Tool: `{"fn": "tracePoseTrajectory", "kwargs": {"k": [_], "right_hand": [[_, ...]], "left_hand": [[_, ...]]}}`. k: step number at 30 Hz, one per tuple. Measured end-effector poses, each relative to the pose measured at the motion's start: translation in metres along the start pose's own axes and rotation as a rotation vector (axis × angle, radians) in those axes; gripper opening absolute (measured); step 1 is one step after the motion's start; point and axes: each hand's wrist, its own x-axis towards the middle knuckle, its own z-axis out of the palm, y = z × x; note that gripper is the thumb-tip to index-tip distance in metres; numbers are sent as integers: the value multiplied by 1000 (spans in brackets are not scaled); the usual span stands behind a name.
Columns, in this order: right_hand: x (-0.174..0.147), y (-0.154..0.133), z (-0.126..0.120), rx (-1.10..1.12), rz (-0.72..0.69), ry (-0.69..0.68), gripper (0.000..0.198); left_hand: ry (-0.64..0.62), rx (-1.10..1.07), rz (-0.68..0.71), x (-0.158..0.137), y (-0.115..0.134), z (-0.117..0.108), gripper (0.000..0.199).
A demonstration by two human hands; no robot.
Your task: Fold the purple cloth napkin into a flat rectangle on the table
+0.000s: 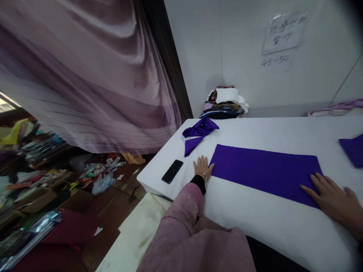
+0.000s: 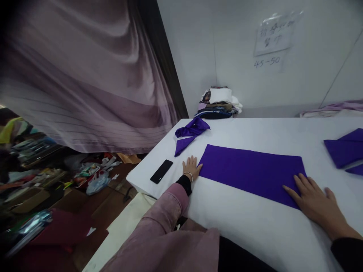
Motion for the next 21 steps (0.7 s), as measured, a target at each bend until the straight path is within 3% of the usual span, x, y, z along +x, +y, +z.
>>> {"fn": "tracePoseTrajectory", "kwargs": {"k": [7, 12, 16, 21], "right_hand": [[-1, 5, 6, -51, -24, -40, 60], [16, -1, -11, -15, 38, -137, 60], [58, -61, -38, 9, 176, -164, 72], [128, -167, -43, 120, -11, -207, 77]], "left_hand": [[36, -13, 4, 4, 12, -10, 72], [52, -31, 241, 15, 47, -16, 70], [22, -36, 404, 33, 86, -16, 66], [46, -30, 515, 57, 126, -11, 59]]}}
